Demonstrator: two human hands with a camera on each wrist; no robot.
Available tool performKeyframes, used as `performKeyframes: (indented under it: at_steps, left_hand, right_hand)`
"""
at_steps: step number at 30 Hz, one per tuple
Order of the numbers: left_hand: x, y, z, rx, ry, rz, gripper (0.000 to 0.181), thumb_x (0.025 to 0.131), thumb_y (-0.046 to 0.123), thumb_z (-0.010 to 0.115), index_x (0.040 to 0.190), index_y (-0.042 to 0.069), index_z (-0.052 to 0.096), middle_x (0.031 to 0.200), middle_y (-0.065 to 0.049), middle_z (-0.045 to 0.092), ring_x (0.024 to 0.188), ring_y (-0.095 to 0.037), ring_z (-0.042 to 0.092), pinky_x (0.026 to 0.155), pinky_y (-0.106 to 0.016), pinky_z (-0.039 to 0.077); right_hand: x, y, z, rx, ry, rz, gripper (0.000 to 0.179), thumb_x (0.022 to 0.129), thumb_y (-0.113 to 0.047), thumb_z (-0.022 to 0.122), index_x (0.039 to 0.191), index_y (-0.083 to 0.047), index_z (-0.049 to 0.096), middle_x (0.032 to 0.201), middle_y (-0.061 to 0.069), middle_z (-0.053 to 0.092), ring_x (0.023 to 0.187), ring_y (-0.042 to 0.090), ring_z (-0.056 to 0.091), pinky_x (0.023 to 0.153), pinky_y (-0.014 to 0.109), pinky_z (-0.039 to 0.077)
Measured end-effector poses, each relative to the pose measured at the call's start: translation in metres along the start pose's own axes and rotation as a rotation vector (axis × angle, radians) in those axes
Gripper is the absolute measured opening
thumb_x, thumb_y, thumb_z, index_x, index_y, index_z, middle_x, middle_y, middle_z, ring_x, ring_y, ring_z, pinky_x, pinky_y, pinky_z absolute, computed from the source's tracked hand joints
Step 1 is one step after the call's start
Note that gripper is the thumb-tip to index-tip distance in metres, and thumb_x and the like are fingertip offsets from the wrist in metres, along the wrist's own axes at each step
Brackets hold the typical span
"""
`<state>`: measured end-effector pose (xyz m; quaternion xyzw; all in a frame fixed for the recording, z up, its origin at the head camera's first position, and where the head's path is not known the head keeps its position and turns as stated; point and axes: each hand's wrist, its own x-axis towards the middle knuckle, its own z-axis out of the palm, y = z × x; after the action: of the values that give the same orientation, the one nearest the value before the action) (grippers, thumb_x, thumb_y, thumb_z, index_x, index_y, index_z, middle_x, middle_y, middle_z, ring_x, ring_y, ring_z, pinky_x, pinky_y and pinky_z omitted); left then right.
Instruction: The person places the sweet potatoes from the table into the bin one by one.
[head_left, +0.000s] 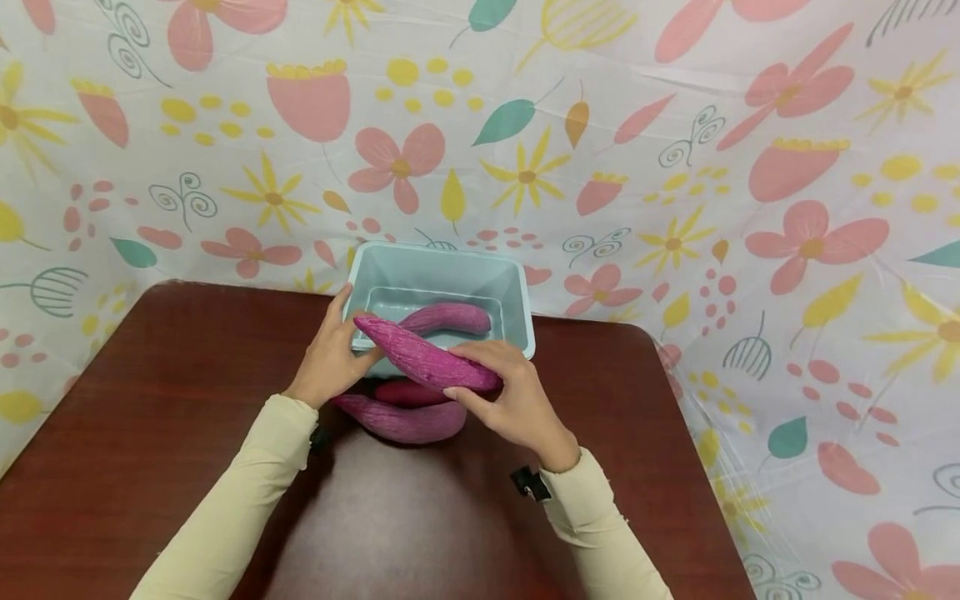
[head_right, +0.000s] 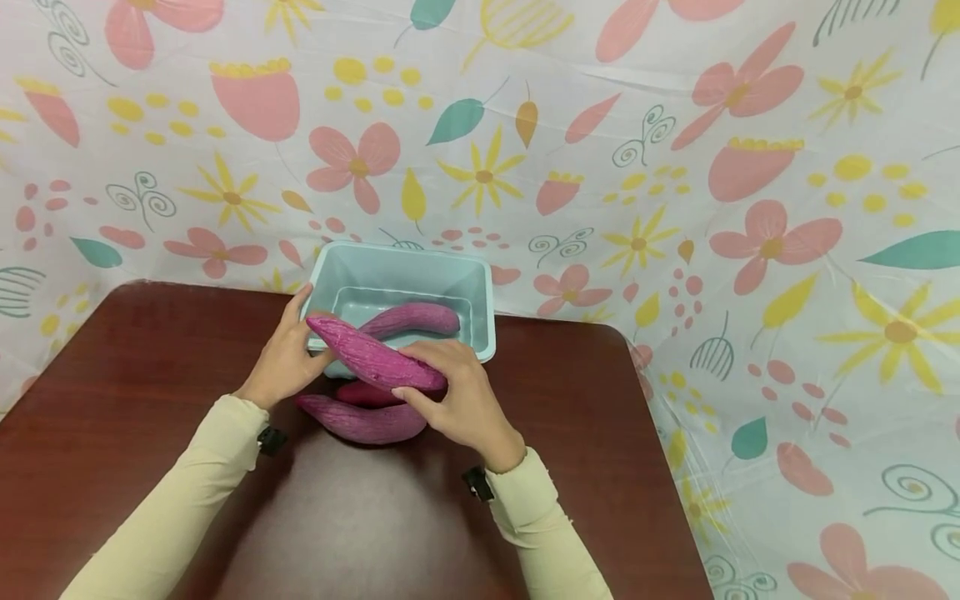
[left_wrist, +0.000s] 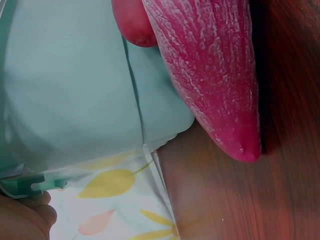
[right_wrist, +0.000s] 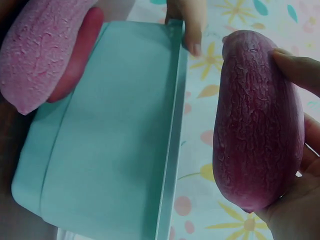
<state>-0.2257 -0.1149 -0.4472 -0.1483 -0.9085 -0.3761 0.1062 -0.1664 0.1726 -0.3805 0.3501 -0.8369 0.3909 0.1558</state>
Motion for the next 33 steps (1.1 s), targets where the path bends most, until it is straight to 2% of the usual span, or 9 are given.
performKeyframes:
  at_steps: [4,10,11,19,27,33]
  left_hand:
    - [-0.001,-0.002,0.001,0.01,0.004,0.001,0.058,0.091,0.046,0.072,0.139,0.017,0.058,0.171,-0.015,0.006,0.152,-0.045,0.025,0.092,-0.065,0.051]
    - [0.0,0.001,0.003,-0.016,0.025,-0.035,0.047,0.089,0.06,0.068,0.119,0.024,0.063,0.171,-0.009,0.008,0.151,-0.044,0.03,0.091,-0.063,0.051]
    - [0.0,0.001,0.003,-0.017,0.029,-0.042,0.045,0.089,0.061,0.068,0.114,0.024,0.063,0.171,-0.008,0.008,0.15,-0.043,0.03,0.091,-0.062,0.051]
    - [0.001,0.002,0.001,-0.007,0.029,-0.062,0.047,0.088,0.062,0.068,0.114,0.024,0.063,0.171,-0.006,0.008,0.15,-0.041,0.031,0.092,-0.06,0.051]
    - [0.003,0.001,0.002,-0.002,0.034,-0.057,0.048,0.088,0.063,0.068,0.115,0.023,0.062,0.171,-0.007,0.008,0.149,-0.043,0.032,0.093,-0.061,0.051]
    - [0.001,0.001,0.002,-0.005,0.026,-0.059,0.049,0.088,0.064,0.067,0.114,0.023,0.062,0.171,-0.008,0.009,0.149,-0.042,0.032,0.096,-0.062,0.049]
  right_hand:
    - [0.007,0.003,-0.002,0.01,0.001,0.007,0.046,0.081,-0.024,0.086,0.124,-0.018,0.07,0.123,0.001,0.071,0.114,0.017,0.062,0.097,0.037,0.049]
    - [0.016,0.015,-0.009,0.021,0.032,0.049,0.047,0.08,-0.021,0.087,0.124,-0.017,0.071,0.125,0.003,0.072,0.117,0.019,0.062,0.099,0.036,0.05]
    - [0.017,0.018,-0.01,0.022,0.038,0.054,0.047,0.08,-0.02,0.087,0.124,-0.016,0.071,0.124,0.003,0.072,0.117,0.02,0.063,0.099,0.037,0.05]
    - [0.032,0.038,-0.005,0.02,0.066,0.093,0.046,0.081,-0.021,0.086,0.125,-0.018,0.071,0.126,0.004,0.072,0.116,0.02,0.062,0.096,0.041,0.051]
    - [0.049,0.043,0.003,-0.012,0.051,0.104,0.045,0.082,-0.025,0.086,0.124,-0.018,0.072,0.125,0.005,0.072,0.117,0.023,0.06,0.099,0.044,0.048]
    - [0.056,0.049,0.009,-0.009,0.051,0.129,0.045,0.081,-0.024,0.086,0.123,-0.016,0.072,0.122,0.006,0.073,0.112,0.023,0.061,0.095,0.044,0.05]
